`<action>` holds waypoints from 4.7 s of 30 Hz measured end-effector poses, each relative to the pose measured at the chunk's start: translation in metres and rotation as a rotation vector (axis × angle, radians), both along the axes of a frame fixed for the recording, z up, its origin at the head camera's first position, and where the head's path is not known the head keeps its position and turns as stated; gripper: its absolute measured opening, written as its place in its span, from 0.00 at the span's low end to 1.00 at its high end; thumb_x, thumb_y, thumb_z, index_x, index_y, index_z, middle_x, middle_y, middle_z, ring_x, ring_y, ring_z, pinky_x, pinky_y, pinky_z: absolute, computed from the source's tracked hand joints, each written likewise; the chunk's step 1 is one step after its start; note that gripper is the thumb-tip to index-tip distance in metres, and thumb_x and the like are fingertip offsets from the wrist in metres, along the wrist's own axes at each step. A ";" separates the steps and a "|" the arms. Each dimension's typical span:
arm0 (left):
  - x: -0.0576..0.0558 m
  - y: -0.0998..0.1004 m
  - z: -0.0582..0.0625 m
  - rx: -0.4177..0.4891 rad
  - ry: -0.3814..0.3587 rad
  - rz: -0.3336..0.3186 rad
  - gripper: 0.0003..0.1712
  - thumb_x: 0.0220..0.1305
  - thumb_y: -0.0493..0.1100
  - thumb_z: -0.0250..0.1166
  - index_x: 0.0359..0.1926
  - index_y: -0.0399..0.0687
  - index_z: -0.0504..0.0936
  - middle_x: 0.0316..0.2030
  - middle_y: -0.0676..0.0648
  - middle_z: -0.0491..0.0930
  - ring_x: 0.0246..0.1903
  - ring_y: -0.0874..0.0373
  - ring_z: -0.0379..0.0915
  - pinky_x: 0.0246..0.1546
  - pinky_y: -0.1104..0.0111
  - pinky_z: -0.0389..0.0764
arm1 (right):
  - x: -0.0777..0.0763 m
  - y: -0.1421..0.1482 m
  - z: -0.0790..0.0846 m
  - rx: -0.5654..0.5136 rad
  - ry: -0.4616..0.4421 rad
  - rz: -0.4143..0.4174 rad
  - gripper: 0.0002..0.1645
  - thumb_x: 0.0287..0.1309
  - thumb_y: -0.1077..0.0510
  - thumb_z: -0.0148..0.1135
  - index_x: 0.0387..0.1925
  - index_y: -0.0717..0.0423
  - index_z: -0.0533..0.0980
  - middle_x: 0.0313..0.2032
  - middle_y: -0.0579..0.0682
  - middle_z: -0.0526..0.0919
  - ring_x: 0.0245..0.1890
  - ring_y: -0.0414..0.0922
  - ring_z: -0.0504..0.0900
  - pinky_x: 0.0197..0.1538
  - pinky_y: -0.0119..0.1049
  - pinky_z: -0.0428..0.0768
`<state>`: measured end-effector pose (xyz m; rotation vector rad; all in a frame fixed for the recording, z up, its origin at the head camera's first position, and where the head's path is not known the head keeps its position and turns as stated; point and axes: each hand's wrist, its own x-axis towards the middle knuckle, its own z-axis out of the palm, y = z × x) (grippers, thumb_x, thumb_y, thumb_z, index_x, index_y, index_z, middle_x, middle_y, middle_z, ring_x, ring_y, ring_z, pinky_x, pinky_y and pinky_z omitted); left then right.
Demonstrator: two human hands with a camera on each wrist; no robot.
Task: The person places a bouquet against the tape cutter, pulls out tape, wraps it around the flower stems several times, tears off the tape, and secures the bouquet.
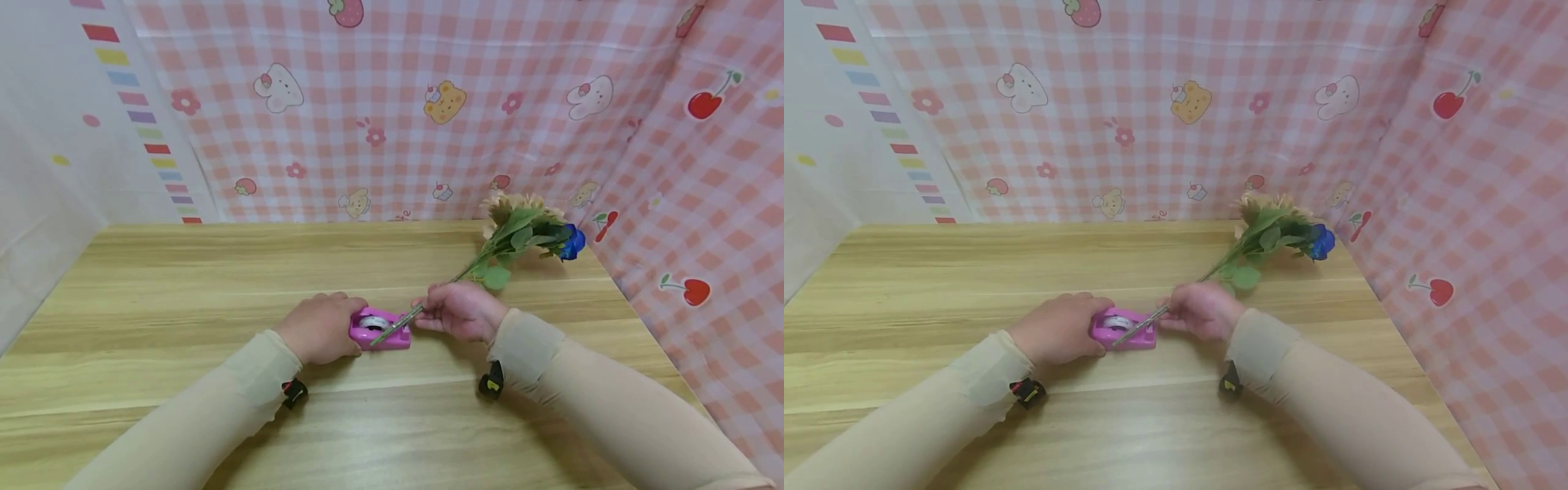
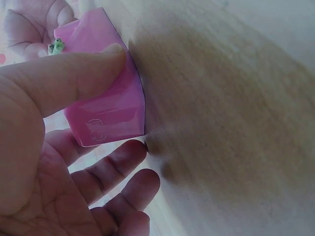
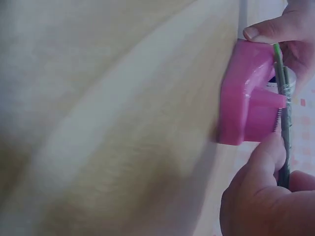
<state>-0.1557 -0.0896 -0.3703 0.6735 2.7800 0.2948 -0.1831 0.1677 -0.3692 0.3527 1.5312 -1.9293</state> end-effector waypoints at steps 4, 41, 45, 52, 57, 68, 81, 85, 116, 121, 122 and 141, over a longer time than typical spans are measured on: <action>0.000 0.001 0.001 0.000 -0.002 -0.003 0.39 0.60 0.55 0.77 0.70 0.53 0.76 0.57 0.47 0.83 0.55 0.46 0.79 0.62 0.49 0.78 | -0.001 0.002 -0.005 0.013 -0.017 0.012 0.11 0.68 0.72 0.48 0.33 0.59 0.74 0.37 0.50 0.86 0.34 0.42 0.82 0.43 0.32 0.86; 0.000 0.002 0.001 -0.014 0.004 -0.004 0.40 0.59 0.54 0.78 0.70 0.51 0.76 0.56 0.46 0.83 0.56 0.44 0.80 0.62 0.48 0.78 | 0.009 -0.011 -0.011 0.278 0.023 0.141 0.19 0.78 0.46 0.56 0.34 0.55 0.76 0.24 0.45 0.80 0.23 0.40 0.76 0.32 0.32 0.80; 0.000 0.002 0.002 -0.010 0.005 -0.001 0.40 0.59 0.54 0.78 0.70 0.51 0.77 0.56 0.46 0.83 0.55 0.44 0.80 0.61 0.48 0.79 | 0.008 -0.014 -0.013 0.297 0.034 0.107 0.21 0.75 0.43 0.61 0.31 0.54 0.78 0.23 0.45 0.80 0.23 0.40 0.76 0.31 0.32 0.79; 0.000 0.002 0.002 -0.001 0.001 -0.004 0.40 0.59 0.54 0.78 0.70 0.50 0.76 0.57 0.46 0.83 0.56 0.44 0.80 0.63 0.48 0.78 | 0.008 -0.015 -0.008 0.267 0.049 0.091 0.13 0.75 0.52 0.62 0.35 0.57 0.82 0.26 0.47 0.83 0.25 0.39 0.78 0.33 0.30 0.83; 0.000 0.002 0.002 -0.001 -0.003 -0.004 0.41 0.60 0.54 0.77 0.71 0.50 0.76 0.59 0.45 0.83 0.58 0.43 0.79 0.64 0.47 0.77 | 0.008 -0.013 -0.006 0.224 0.076 0.090 0.11 0.76 0.58 0.60 0.38 0.60 0.82 0.28 0.49 0.85 0.28 0.40 0.82 0.37 0.30 0.86; 0.001 0.002 0.004 -0.011 -0.020 0.004 0.41 0.61 0.54 0.77 0.72 0.50 0.75 0.62 0.44 0.81 0.61 0.41 0.77 0.66 0.46 0.75 | 0.009 -0.013 -0.001 0.163 0.103 0.078 0.06 0.76 0.63 0.56 0.41 0.63 0.77 0.28 0.49 0.84 0.28 0.37 0.81 0.34 0.27 0.83; 0.001 0.002 0.005 -0.009 -0.022 0.011 0.42 0.61 0.54 0.77 0.73 0.50 0.74 0.62 0.44 0.81 0.60 0.41 0.78 0.65 0.46 0.76 | 0.008 -0.012 0.001 0.061 0.094 0.053 0.15 0.74 0.69 0.50 0.29 0.52 0.68 0.27 0.48 0.80 0.28 0.38 0.81 0.39 0.29 0.86; 0.001 0.003 0.005 -0.008 -0.022 0.015 0.42 0.61 0.54 0.77 0.74 0.50 0.74 0.63 0.43 0.81 0.61 0.41 0.77 0.66 0.46 0.76 | 0.008 -0.012 0.001 0.040 0.070 0.016 0.15 0.75 0.69 0.47 0.30 0.52 0.63 0.28 0.49 0.78 0.28 0.39 0.81 0.40 0.29 0.87; 0.000 0.002 0.003 -0.012 -0.016 0.006 0.42 0.61 0.54 0.77 0.73 0.50 0.74 0.62 0.43 0.81 0.60 0.41 0.77 0.65 0.46 0.76 | 0.005 -0.007 -0.007 0.055 0.022 -0.037 0.08 0.78 0.61 0.54 0.37 0.54 0.74 0.30 0.50 0.83 0.31 0.42 0.82 0.41 0.33 0.87; 0.000 0.002 0.002 -0.009 -0.021 0.013 0.42 0.60 0.53 0.77 0.73 0.50 0.74 0.62 0.44 0.81 0.60 0.42 0.77 0.65 0.46 0.76 | 0.006 -0.007 -0.007 0.084 0.025 -0.034 0.05 0.77 0.62 0.55 0.48 0.59 0.74 0.29 0.50 0.85 0.29 0.41 0.83 0.40 0.33 0.88; 0.000 0.002 0.002 -0.009 -0.021 0.013 0.41 0.60 0.53 0.77 0.73 0.50 0.74 0.61 0.44 0.81 0.60 0.42 0.78 0.65 0.46 0.76 | 0.006 -0.007 -0.007 0.086 0.028 -0.036 0.05 0.77 0.63 0.55 0.49 0.60 0.73 0.29 0.50 0.85 0.29 0.41 0.83 0.40 0.33 0.88; 0.000 0.003 0.004 -0.017 -0.009 0.001 0.42 0.59 0.54 0.78 0.72 0.51 0.75 0.61 0.44 0.82 0.59 0.42 0.78 0.64 0.47 0.77 | 0.002 -0.003 -0.004 0.025 0.027 -0.007 0.08 0.74 0.70 0.52 0.47 0.56 0.65 0.31 0.52 0.82 0.32 0.43 0.83 0.45 0.35 0.89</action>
